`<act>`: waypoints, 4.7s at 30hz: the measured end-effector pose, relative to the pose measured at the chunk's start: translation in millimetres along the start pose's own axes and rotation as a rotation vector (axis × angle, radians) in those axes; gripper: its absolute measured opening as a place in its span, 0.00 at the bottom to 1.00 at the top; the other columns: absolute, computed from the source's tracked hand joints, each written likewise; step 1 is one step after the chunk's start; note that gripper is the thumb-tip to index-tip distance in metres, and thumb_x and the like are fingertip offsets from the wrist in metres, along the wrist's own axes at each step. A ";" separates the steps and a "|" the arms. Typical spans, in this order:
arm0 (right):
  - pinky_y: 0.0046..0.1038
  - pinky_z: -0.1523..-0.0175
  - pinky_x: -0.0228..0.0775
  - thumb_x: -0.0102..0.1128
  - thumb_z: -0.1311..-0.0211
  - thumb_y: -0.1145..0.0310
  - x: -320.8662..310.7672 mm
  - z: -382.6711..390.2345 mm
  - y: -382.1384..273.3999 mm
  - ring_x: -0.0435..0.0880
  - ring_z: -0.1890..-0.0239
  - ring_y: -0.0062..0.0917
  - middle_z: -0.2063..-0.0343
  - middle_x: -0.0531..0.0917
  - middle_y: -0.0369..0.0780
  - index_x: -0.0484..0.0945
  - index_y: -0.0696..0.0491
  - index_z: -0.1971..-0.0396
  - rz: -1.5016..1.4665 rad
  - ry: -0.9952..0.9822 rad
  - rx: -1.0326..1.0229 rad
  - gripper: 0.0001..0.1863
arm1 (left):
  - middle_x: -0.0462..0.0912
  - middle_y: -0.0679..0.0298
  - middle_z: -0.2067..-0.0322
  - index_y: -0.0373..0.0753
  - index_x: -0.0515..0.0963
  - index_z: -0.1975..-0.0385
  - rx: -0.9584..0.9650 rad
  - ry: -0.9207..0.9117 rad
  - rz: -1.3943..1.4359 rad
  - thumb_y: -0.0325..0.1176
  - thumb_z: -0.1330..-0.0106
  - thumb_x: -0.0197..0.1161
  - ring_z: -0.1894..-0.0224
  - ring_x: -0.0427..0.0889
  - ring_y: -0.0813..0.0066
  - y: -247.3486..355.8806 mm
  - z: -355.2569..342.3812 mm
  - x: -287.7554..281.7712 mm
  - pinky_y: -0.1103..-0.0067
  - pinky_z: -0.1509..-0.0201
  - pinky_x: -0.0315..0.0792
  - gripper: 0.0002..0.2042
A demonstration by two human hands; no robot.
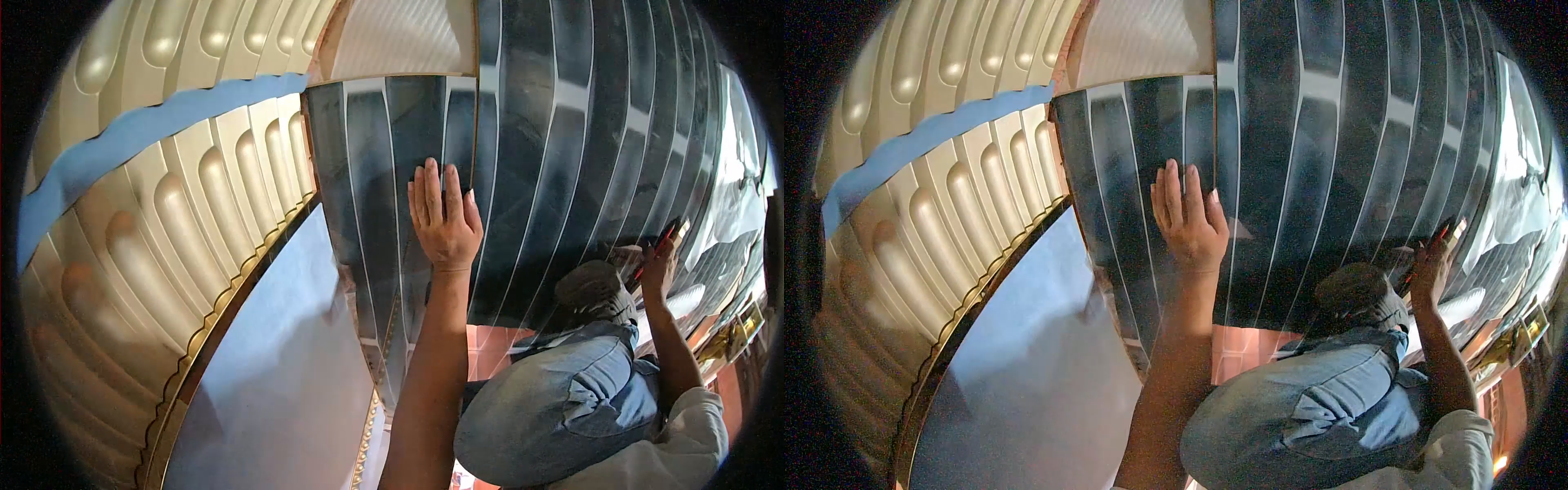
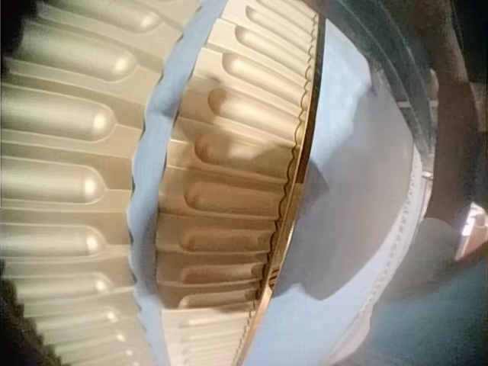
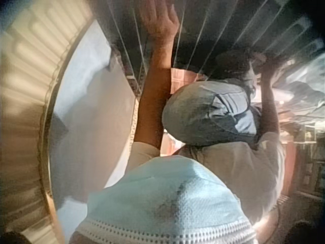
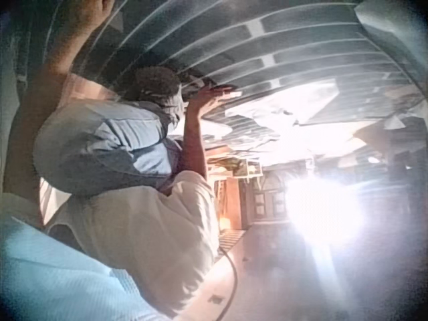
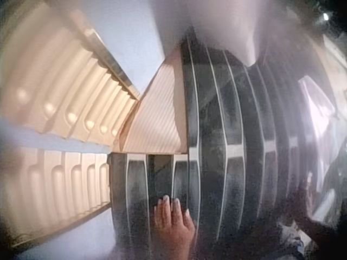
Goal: The person installs heating mats onto the floor by positioning the panels, marking segments with a red pencil, and securing the edges into place, followed by using a hammer to fix connectors and wires.
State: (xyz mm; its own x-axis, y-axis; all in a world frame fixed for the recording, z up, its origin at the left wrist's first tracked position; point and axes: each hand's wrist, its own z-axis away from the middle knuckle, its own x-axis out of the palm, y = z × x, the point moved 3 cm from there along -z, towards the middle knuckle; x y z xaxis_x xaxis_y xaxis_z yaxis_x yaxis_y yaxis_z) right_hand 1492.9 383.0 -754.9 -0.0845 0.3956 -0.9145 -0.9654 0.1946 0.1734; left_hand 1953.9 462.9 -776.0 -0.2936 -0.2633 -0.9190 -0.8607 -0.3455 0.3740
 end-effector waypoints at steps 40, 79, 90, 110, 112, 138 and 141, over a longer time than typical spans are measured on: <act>0.37 0.64 0.74 0.60 0.43 0.69 -49.7 88.1 -569.8 0.80 0.69 0.39 0.77 0.81 0.43 0.72 0.55 0.71 -1.205 0.232 -1.077 0.08 | 0.71 0.46 0.44 0.34 0.70 0.43 -0.031 0.102 0.291 0.55 0.41 0.63 0.38 0.65 0.38 -12.3 8.4 3.9 0.48 0.34 0.58 0.34; 0.34 0.62 0.73 0.60 0.44 0.72 -41.9 88.2 -574.0 0.77 0.69 0.37 0.77 0.77 0.42 0.72 0.56 0.72 -1.063 0.378 -1.119 0.06 | 0.78 0.50 0.53 0.36 0.77 0.53 -0.136 0.074 0.403 0.49 0.39 0.63 0.45 0.73 0.42 -6.6 -2.2 -3.4 0.49 0.38 0.64 0.24; 0.37 0.57 0.70 0.59 0.43 0.68 -41.1 86.8 -575.1 0.77 0.65 0.39 0.75 0.78 0.44 0.69 0.55 0.71 -1.042 0.254 -1.179 0.09 | 0.77 0.50 0.49 0.36 0.77 0.51 -0.112 0.046 0.349 0.53 0.41 0.65 0.42 0.71 0.42 -5.8 4.2 -1.6 0.49 0.37 0.63 0.28; 0.35 0.60 0.74 0.62 0.40 0.67 -55.4 91.9 -559.3 0.82 0.66 0.42 0.72 0.82 0.47 0.76 0.56 0.63 -1.289 0.061 -1.099 0.10 | 0.73 0.45 0.46 0.33 0.72 0.47 0.046 0.114 0.170 0.37 0.40 0.63 0.42 0.70 0.39 -10.1 7.9 0.8 0.49 0.36 0.61 0.23; 0.29 0.62 0.76 0.59 0.36 0.66 -62.3 82.5 -528.7 0.84 0.69 0.37 0.72 0.83 0.45 0.77 0.53 0.58 -1.187 -0.225 -1.004 0.10 | 0.72 0.44 0.45 0.32 0.71 0.46 -0.003 0.077 0.102 0.33 0.37 0.58 0.39 0.68 0.38 -8.1 8.0 2.1 0.49 0.33 0.59 0.20; 0.44 0.45 0.70 0.60 0.42 0.42 -82.5 -0.8 -508.8 0.79 0.51 0.54 0.58 0.80 0.61 0.76 0.64 0.55 -0.260 -0.019 -1.066 0.35 | 0.80 0.55 0.61 0.32 0.72 0.51 -1.518 0.861 1.471 0.37 0.30 0.53 0.62 0.82 0.64 106.6 207.1 -6.9 0.74 0.54 0.78 0.15; 0.44 0.48 0.72 0.60 0.42 0.41 -82.2 -12.3 -519.6 0.80 0.52 0.53 0.61 0.80 0.62 0.81 0.63 0.61 -0.230 -0.114 -1.129 0.34 | 0.79 0.50 0.58 0.30 0.71 0.56 -1.484 1.136 1.901 0.44 0.28 0.51 0.53 0.80 0.58 106.3 242.0 3.1 0.64 0.43 0.75 0.18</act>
State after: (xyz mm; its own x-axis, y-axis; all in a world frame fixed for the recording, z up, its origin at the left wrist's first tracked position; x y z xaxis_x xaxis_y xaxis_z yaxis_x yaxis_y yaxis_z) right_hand 1998.5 238.4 -774.3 0.0886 0.5449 -0.8338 -0.6309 -0.6171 -0.4703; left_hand 1760.8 643.3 -769.4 0.5872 -0.7290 0.3518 0.5644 0.6803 0.4675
